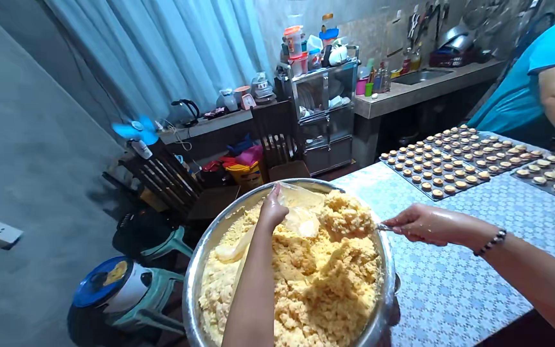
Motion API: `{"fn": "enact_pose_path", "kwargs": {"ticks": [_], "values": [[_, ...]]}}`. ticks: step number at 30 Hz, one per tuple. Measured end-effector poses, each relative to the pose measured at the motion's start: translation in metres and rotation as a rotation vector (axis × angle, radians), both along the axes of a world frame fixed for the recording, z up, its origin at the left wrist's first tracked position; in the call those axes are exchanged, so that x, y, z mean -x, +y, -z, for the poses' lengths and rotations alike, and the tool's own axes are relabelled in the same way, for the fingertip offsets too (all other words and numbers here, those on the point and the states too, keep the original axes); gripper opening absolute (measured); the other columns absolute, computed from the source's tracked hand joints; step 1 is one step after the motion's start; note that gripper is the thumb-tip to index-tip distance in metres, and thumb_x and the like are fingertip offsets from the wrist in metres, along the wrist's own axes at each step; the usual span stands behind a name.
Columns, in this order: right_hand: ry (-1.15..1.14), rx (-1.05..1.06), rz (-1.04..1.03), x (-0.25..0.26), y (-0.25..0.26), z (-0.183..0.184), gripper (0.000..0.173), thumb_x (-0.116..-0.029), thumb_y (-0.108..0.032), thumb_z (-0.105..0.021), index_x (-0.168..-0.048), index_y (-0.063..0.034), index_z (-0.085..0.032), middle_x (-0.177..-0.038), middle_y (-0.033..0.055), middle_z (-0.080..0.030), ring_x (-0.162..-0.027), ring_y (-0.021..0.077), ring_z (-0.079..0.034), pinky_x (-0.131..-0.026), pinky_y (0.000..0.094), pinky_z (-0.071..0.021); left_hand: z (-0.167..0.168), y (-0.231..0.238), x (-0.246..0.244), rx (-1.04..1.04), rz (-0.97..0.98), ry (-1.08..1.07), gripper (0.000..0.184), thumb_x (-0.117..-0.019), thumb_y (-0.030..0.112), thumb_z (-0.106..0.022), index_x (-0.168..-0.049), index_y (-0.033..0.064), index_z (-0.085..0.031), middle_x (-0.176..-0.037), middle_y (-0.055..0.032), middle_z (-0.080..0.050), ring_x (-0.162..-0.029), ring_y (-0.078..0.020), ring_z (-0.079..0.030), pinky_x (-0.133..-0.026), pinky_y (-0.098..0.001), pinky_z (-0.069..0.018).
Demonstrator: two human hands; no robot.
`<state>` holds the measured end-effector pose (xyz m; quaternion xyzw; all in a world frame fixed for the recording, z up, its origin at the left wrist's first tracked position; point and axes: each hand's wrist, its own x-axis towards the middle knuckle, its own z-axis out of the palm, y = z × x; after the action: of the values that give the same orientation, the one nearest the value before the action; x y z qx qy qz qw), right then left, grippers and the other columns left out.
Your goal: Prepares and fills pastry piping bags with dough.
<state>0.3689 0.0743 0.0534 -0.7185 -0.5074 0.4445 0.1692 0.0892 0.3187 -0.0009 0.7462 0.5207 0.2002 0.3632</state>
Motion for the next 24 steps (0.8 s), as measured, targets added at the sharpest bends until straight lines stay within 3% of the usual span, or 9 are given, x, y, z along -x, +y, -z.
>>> {"fn": "enact_pose_path", "kwargs": {"ticks": [3,5,10,13,15,17,19,21,24], "values": [[0.051,-0.012,0.032,0.011,0.018,-0.014,0.034,-0.1076,-0.020,-0.053,-0.139,-0.0130,-0.062,-0.062,-0.0030,-0.048,-0.042,0.0040,-0.033,-0.041,0.0209,-0.0274,-0.005,-0.012,-0.006,0.160,0.129,-0.053,0.101,-0.0817,-0.013,-0.061,-0.165,0.0173,-0.013,-0.161,-0.0199,-0.035,-0.120,-0.0322,-0.060,-0.091,-0.0479,-0.0543],[0.098,-0.029,0.050,0.023,0.032,-0.013,0.033,-0.1071,-0.020,-0.053,-0.139,-0.0124,-0.062,-0.062,-0.0038,-0.046,-0.043,0.0035,-0.032,-0.041,0.0203,-0.0269,-0.011,-0.020,-0.003,0.237,0.207,-0.096,0.092,-0.0890,-0.010,-0.053,-0.165,0.0165,-0.009,-0.157,-0.0222,-0.038,-0.106,-0.0266,-0.064,-0.083,-0.0410,-0.0553],[-0.052,-0.116,-0.023,0.049,0.067,0.007,0.031,-0.1068,-0.023,-0.054,-0.133,-0.0130,-0.066,-0.069,-0.0010,-0.053,-0.049,0.0056,-0.038,-0.047,0.0242,-0.0331,-0.033,-0.038,0.015,0.286,0.168,-0.238,0.072,-0.0981,-0.005,-0.045,-0.163,0.0132,-0.020,-0.119,-0.0161,-0.057,-0.074,-0.0115,-0.054,-0.065,-0.0280,-0.0483],[-0.242,-0.250,-0.143,0.061,0.079,0.018,0.030,-0.1063,-0.020,-0.051,-0.124,-0.0054,-0.070,-0.100,0.0145,-0.069,-0.086,0.0241,-0.063,-0.082,0.0478,-0.0497,-0.043,-0.051,0.017,0.269,0.102,-0.282,0.067,-0.0995,-0.005,-0.045,-0.161,0.0131,-0.026,-0.122,-0.0163,-0.058,-0.078,-0.0127,-0.058,-0.067,-0.0292,-0.0517],[-0.326,-0.302,-0.175,0.072,0.077,0.017,0.031,-0.1062,-0.022,-0.049,-0.121,-0.0062,-0.072,-0.111,0.0188,-0.071,-0.106,0.0348,-0.066,-0.093,0.0593,-0.0487,-0.047,-0.052,0.016,0.243,0.050,-0.282,0.069,-0.0987,-0.005,-0.046,-0.162,0.0136,-0.025,-0.136,-0.0211,-0.055,-0.093,-0.0208,-0.062,-0.076,-0.0358,-0.0547],[-0.455,-0.322,-0.188,0.085,0.069,0.009,0.029,-0.1052,-0.022,-0.049,-0.116,-0.0087,-0.073,-0.110,0.0187,-0.071,-0.107,0.0386,-0.066,-0.089,0.0623,-0.0499,-0.051,-0.054,0.017,0.206,0.001,-0.274,0.070,-0.0984,-0.006,-0.047,-0.162,0.0120,-0.024,-0.140,-0.0226,-0.053,-0.101,-0.0242,-0.062,-0.081,-0.0382,-0.0533],[-0.560,-0.320,-0.172,0.097,0.060,-0.001,0.028,-0.1039,-0.019,-0.049,-0.116,-0.0112,-0.072,-0.110,0.0186,-0.071,-0.107,0.0402,-0.067,-0.085,0.0624,-0.0510,-0.057,-0.063,0.017,0.169,-0.012,-0.283,0.074,-0.0958,-0.009,-0.049,-0.162,0.0122,-0.024,-0.140,-0.0211,-0.055,-0.096,-0.0224,-0.063,-0.075,-0.0360,-0.0543],[-0.604,-0.348,-0.148,0.108,0.054,-0.006,0.030,-0.1033,-0.012,-0.047,-0.123,-0.0128,-0.070,-0.112,0.0209,-0.070,-0.108,0.0430,-0.066,-0.084,0.0635,-0.0510,-0.063,-0.077,0.013,0.145,0.011,-0.308,0.078,-0.0927,-0.011,-0.050,-0.162,0.0131,-0.025,-0.144,-0.0184,-0.053,-0.090,-0.0182,-0.063,-0.067,-0.0320,-0.0531],[-0.660,-0.448,-0.175,0.116,0.046,-0.005,0.042,-0.1032,-0.006,-0.044,-0.138,-0.0186,-0.064,-0.111,0.0228,-0.070,-0.105,0.0441,-0.067,-0.082,0.0612,-0.0517,-0.069,-0.090,0.005,0.083,0.042,-0.255,0.082,-0.0888,-0.013,-0.049,-0.163,0.0135,-0.024,-0.154,-0.0164,-0.045,-0.105,-0.0191,-0.064,-0.077,-0.0352,-0.0553]]}}
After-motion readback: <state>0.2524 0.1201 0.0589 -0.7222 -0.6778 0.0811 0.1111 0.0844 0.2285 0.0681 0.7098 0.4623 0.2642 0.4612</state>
